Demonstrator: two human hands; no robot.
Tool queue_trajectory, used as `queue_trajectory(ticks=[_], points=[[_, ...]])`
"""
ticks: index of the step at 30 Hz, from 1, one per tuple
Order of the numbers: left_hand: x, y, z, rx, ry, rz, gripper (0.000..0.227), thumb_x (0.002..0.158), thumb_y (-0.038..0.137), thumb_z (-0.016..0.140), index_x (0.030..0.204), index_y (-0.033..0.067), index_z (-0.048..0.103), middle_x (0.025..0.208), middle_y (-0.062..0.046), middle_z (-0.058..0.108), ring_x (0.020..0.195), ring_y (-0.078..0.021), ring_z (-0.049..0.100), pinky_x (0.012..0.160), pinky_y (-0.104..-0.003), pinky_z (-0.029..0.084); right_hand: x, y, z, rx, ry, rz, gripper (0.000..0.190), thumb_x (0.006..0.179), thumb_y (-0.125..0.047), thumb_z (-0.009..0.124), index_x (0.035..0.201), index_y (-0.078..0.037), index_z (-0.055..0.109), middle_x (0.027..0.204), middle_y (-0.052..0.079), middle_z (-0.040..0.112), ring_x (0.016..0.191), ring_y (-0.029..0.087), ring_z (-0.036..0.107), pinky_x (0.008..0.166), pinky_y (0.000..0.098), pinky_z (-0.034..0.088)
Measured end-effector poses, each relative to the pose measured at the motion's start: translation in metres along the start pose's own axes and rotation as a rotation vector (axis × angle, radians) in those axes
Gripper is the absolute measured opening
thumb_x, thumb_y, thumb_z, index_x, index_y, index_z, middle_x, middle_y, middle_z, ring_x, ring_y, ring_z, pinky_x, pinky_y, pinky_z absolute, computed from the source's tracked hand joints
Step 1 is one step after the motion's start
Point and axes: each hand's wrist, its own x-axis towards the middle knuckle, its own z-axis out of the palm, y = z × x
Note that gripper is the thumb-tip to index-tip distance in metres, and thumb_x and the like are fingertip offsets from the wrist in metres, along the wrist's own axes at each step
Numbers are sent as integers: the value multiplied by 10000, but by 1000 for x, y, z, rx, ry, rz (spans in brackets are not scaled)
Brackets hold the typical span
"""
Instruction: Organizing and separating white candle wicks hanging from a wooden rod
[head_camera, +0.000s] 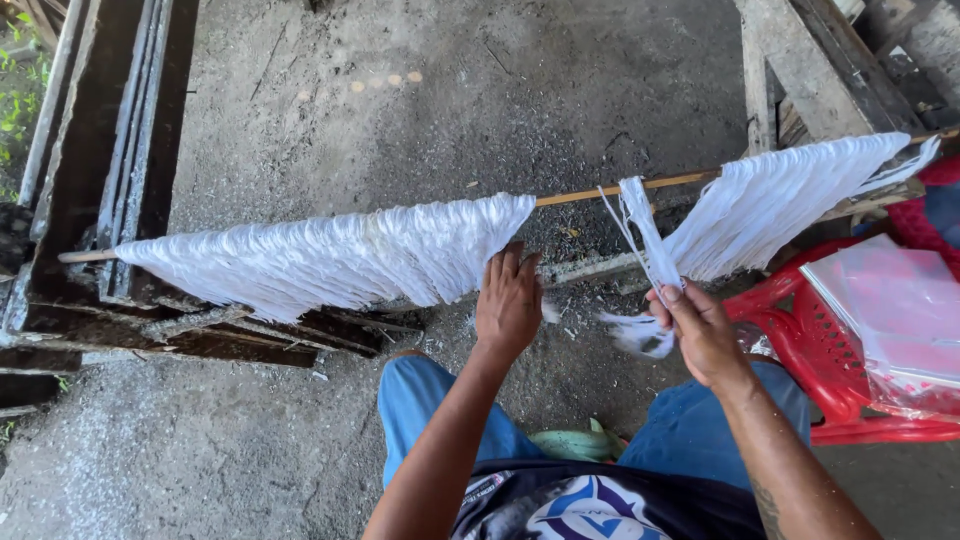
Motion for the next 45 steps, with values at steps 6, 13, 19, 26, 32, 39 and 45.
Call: queue_trajectory(ticks=[6,13,19,26,32,39,45], points=[[13,23,38,-650,51,-34,245,1020,260,627,1235,157,683,1167,-67,692,1132,-310,685,984,-478,532,-23,-5,34,-53,-105,215,271,1085,-247,521,999,-41,674,741,137,679,715,211,643,699,347,550],[-2,73,0,-1373,-150,-70,163,1034,125,653,1171,40,679,810,-84,730,805,-110,656,767,-294,525,-29,-11,46,-382,-475,321,375,1092,-293,495,1345,-23,557,1193,273,730,1154,409,719,1009,656,482],[-28,76,8,-1496,-179,-288,302,1003,136,718,1184,-42,554,935,-159,729,833,-156,696,722,-290,576,-16,-59,56,-140,15,144,289,1051,-242,601,1291,-102,679,1115,74,743,1039,145,661,945,365,551],[-40,69,11,-1575,-82,-357,179,975,113,750,1057,-5,644,868,-89,713,810,-105,647,717,-247,522,-15,-35,36,212,26,138,113,1000,-166,672,1064,-75,649,1040,117,732,985,188,700,927,365,565],[-41,61,10,-1923,-90,-471,173,1000,144,693,1113,50,602,806,-60,730,732,-116,733,694,-199,572,-11,-9,0,240,-8,96,91,1083,-169,542,1144,-104,561,769,76,591,659,127,584,586,230,498],[-52,26,27,-1710,-167,-385,159,1015,129,677,1074,-10,625,673,-161,684,529,-149,647,556,-242,540,0,-33,-20,-376,99,-24,134,1073,-133,611,1083,-32,698,686,142,700,491,154,580,497,241,470],[-52,50,-9,-1690,-244,-298,205,993,62,680,1151,-25,583,855,-207,734,772,-241,739,745,-369,629,-5,-50,29,-20,-121,243,353,901,-190,744,1169,21,652,943,244,737,840,332,733,798,451,554]])
